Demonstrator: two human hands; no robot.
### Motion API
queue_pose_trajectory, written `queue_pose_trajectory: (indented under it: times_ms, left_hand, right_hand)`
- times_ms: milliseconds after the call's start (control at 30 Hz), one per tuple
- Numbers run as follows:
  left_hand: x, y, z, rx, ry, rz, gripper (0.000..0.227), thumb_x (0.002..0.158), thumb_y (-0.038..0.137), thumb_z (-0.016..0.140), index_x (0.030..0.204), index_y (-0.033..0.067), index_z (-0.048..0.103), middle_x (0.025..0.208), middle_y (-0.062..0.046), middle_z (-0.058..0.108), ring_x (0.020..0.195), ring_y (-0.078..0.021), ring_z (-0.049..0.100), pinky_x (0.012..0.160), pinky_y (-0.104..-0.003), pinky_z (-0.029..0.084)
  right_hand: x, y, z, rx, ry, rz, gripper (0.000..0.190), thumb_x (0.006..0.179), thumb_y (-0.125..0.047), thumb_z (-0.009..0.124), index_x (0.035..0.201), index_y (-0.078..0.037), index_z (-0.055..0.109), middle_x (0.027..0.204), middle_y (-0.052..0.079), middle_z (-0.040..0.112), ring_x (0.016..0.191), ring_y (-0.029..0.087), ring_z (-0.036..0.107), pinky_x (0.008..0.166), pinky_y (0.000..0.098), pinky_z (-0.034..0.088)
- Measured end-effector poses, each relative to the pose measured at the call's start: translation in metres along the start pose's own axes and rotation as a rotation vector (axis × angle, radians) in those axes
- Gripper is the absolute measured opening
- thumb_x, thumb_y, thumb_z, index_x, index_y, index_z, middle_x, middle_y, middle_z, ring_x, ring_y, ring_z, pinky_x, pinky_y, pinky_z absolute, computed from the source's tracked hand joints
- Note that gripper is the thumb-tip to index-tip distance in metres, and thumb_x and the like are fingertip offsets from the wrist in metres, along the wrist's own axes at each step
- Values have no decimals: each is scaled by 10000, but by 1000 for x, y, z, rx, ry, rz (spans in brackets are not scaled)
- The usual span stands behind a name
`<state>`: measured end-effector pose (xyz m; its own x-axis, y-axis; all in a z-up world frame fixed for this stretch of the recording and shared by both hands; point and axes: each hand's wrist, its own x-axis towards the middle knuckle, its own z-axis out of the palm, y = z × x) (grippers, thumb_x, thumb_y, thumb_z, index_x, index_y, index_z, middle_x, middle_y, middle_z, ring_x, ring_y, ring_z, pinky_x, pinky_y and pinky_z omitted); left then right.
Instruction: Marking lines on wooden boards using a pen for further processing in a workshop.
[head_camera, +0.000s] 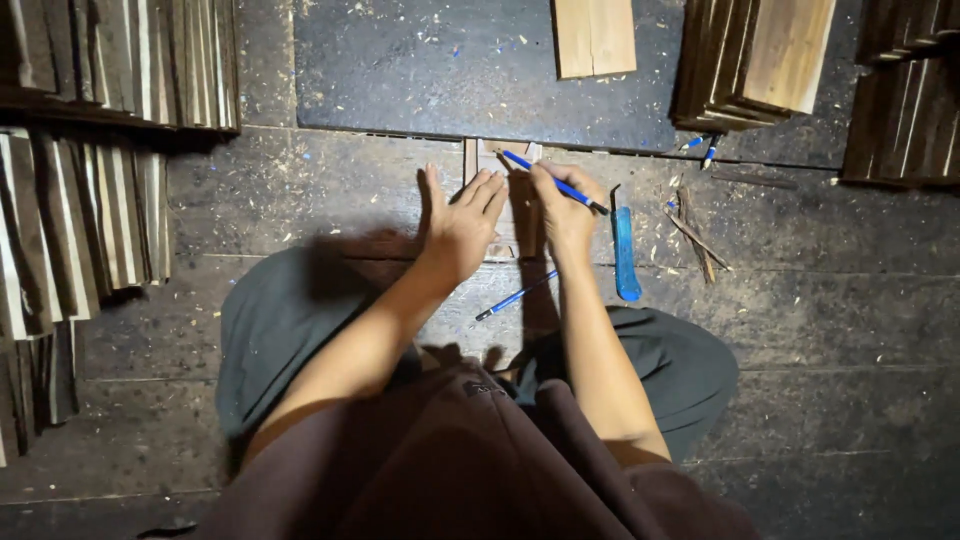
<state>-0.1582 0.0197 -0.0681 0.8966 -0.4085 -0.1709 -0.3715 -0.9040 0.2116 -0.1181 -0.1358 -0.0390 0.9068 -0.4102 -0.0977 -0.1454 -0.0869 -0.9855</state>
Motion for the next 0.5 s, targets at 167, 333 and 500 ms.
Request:
queue_pose_trajectory:
  times_ms: [167, 333, 500]
  left_hand:
    - [3, -2, 14, -131, 99, -14, 675, 840, 338, 790, 1426, 179, 497, 1579, -22, 443, 1511, -157, 315, 1113, -873, -19]
    - [6, -3, 26, -153, 122, -11, 649, 817, 318, 809, 1384, 153, 541, 1514, -48, 497, 1498, -186, 349, 1098, -883, -9]
    - [8, -3, 33, -154, 153, -6, 647, 780, 329, 824, 1344, 146, 566, 1472, -52, 522, 1493, -191, 366, 1080, -898, 10]
  right_hand:
    - [12, 22, 21, -12, -86, -8, 157, 835, -93, 854, 940, 2, 786, 692, 93, 712, 613, 82, 644, 543, 248, 538]
    - [13, 13, 25, -101, -130, -89, 127, 833, -94, 850, 910, -11, 793, 675, 97, 707, 629, 85, 618, 542, 250, 510]
    - [21, 10, 21, -184, -209, -182, 89, 829, -96, 855, 850, -36, 793, 707, 122, 730, 663, 94, 622, 556, 265, 509]
